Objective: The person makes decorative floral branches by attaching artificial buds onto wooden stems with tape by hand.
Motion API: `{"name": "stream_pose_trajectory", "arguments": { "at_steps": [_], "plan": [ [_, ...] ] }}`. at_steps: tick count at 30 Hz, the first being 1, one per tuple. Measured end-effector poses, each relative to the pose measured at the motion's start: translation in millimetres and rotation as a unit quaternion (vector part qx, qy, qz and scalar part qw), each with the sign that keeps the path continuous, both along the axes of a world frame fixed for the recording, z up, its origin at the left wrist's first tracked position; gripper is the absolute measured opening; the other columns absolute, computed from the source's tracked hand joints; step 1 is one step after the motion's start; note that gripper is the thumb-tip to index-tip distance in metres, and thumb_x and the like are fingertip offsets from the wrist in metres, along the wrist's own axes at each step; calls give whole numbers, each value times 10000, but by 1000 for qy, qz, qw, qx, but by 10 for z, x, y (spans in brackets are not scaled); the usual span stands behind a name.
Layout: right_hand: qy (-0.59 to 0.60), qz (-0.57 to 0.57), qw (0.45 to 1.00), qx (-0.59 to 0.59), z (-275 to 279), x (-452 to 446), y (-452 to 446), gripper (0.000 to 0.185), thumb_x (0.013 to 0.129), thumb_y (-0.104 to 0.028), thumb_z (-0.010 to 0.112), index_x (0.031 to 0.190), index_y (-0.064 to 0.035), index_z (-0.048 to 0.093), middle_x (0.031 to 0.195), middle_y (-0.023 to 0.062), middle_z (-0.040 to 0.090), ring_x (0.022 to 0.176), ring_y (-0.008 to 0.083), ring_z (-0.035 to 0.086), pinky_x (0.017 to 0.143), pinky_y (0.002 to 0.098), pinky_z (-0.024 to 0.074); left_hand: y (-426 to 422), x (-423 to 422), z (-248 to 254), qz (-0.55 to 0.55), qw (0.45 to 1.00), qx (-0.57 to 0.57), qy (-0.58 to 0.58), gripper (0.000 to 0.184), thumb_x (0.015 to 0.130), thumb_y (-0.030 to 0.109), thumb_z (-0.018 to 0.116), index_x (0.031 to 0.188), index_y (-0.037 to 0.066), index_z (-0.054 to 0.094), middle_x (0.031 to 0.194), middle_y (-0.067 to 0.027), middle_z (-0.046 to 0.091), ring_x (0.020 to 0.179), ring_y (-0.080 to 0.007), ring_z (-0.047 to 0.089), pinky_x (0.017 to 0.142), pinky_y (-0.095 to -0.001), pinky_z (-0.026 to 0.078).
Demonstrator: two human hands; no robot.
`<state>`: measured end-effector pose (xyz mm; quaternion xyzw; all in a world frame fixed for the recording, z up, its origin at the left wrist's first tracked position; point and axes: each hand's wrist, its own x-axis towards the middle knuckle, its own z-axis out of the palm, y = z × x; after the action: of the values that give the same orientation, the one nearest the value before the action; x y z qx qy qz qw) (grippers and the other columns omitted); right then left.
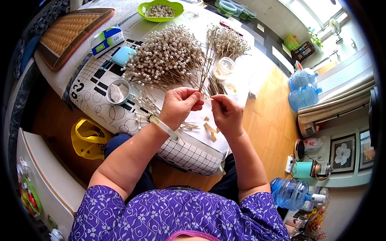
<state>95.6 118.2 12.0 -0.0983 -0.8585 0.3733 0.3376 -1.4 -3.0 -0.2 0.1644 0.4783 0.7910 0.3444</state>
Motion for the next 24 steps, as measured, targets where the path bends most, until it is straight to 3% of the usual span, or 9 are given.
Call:
{"name": "stream_pose_trajectory", "arguments": {
  "at_steps": [10, 17, 20, 22, 24],
  "plan": [
    [-14, 1, 998, 62, 53, 15, 140, 49, 728, -3, 590, 774, -19, 597, 672, 128, 593, 574, 250, 583, 526, 282, 454, -12, -6, -26, -17, 1000, -25, 9, 127, 830, 106, 569, 858, -14, 599, 728, -78, 619, 622, -108, 591, 574, -217, 503],
    [-6, 35, 994, 99, 48, 29, 84, 43, 725, 5, 581, 762, -15, 590, 665, 126, 587, 578, 247, 585, 521, 270, 452, -7, -17, -47, -20, 999, -29, 7, 127, 831, 106, 569, 861, -16, 590, 722, -74, 615, 609, -103, 586, 568, -216, 502],
    [-60, 33, 998, 10, 23, 81, -7, 29, 744, 9, 572, 764, -10, 581, 624, 95, 582, 544, 172, 579, 501, 231, 441, 10, -21, -57, -11, 1000, -19, 9, 127, 827, 98, 572, 834, -28, 586, 702, -72, 610, 596, -105, 582, 553, -218, 496],
    [-45, 73, 983, -163, -24, 88, -93, 13, 772, 8, 560, 777, 3, 571, 592, 47, 564, 535, 87, 550, 492, 196, 427, 14, -25, -65, -11, 1000, -23, 12, 123, 829, 100, 571, 844, -21, 584, 717, -70, 611, 613, -106, 583, 570, -219, 499],
    [-41, 79, 966, -242, -71, 95, -167, 34, 807, 9, 533, 797, 23, 562, 605, 10, 554, 551, 56, 534, 499, 186, 430, 17, -26, -57, -10, 999, -26, 17, 120, 831, 102, 569, 853, -15, 582, 732, -67, 612, 630, -106, 585, 587, -221, 502]
  ]
}}
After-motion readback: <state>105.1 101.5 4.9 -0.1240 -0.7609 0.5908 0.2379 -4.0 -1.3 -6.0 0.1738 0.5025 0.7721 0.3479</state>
